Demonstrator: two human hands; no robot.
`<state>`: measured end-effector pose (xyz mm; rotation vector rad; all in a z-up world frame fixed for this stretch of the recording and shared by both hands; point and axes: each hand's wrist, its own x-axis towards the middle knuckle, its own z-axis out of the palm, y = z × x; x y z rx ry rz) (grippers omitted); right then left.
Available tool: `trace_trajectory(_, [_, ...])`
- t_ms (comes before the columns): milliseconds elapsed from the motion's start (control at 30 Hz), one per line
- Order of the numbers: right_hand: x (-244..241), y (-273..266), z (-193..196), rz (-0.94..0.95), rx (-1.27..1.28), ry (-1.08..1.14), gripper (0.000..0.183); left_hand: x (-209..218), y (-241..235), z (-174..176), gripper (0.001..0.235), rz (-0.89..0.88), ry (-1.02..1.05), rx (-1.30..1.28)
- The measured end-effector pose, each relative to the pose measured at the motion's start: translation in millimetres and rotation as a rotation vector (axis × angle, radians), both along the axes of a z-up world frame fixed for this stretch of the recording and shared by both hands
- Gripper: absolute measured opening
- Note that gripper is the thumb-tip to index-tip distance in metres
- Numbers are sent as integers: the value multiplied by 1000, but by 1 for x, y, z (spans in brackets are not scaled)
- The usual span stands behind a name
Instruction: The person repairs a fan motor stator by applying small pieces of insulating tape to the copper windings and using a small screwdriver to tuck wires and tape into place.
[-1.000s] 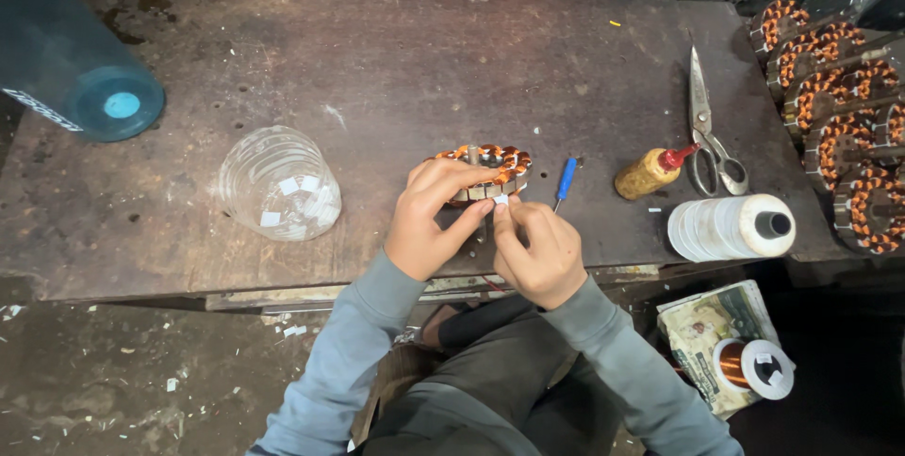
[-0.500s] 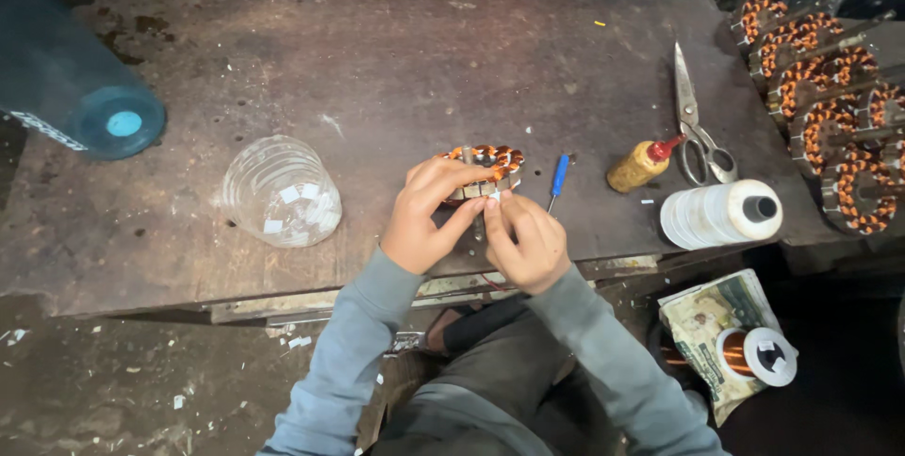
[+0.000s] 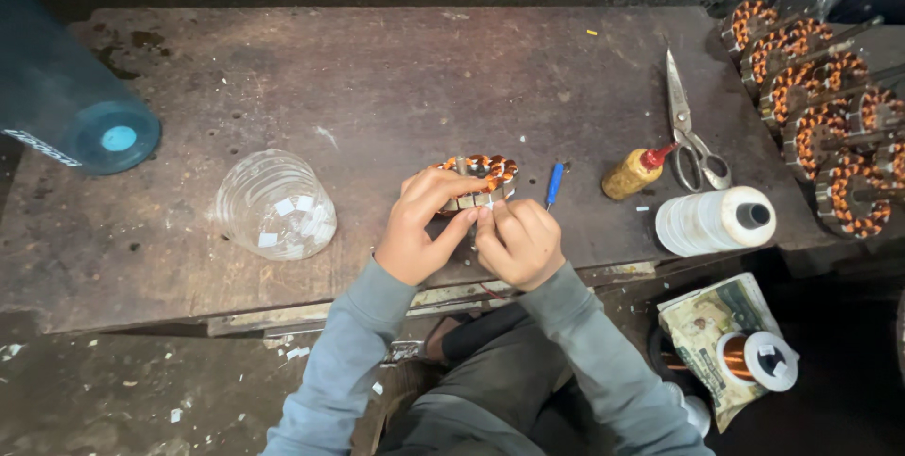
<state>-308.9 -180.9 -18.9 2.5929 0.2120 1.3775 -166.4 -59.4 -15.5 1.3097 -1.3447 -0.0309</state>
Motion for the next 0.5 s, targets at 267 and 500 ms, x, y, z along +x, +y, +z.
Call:
trace_trajectory(267, [-25, 3, 25, -45, 577, 41, 33, -11, -2, 1, 45, 138, -126, -68])
trace_trajectory(500, [-15, -12, 31, 56, 755, 304, 73, -21, -20, -20, 49, 320, -166, -180])
